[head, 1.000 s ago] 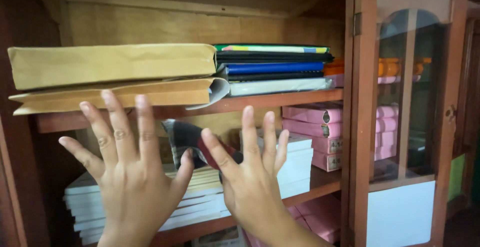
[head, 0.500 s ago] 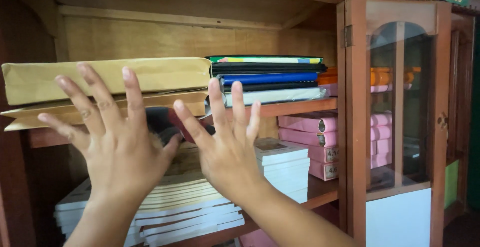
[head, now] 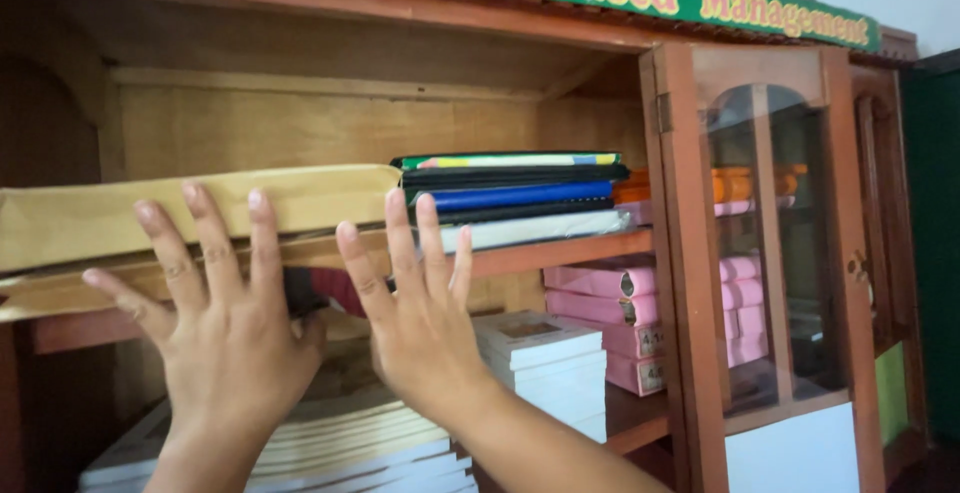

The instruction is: Wiping a large brown envelope with a cloth.

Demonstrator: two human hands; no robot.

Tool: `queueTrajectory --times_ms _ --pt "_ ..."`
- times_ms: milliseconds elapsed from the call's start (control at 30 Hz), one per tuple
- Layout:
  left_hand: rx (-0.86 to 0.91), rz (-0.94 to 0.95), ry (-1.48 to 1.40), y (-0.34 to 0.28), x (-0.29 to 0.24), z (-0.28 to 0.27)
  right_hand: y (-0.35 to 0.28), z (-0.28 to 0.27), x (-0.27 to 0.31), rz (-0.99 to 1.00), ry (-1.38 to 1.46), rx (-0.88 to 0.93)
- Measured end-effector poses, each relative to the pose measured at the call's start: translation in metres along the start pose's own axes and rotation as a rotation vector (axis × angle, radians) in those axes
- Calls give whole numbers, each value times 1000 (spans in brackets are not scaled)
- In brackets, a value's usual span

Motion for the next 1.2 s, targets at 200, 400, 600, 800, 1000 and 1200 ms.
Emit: queueTrajectory --times_ms 200,400,600,800,1000,1200 --pt "-8 18 30 -15 27 15 4 21 8 -29 -57 20" --pt "-143 64 188 -20 19 -1 13 10 17 -45 33 -35" --pt "-34 -128 445 -31 39 8 11 14 20 -1 -75 -36" --pt "-100 0 763 -35 37 -5 15 -5 28 -27 117 -90" --pt "-58 23 817 -40 44 -7 21 -7 33 -24 35 -124" --pt "-65 12 836 -31 47 -8 33 -15 30 -50 -60 -205"
Point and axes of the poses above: each hand's wrist, its own y-axis towards the middle knuckle, its own z-axis out of the palm, x = y × z, the point moved 7 cm from there along y, towards the middle knuckle, and after that the axes turned 9 degrees about z, right-handed, at the moved point
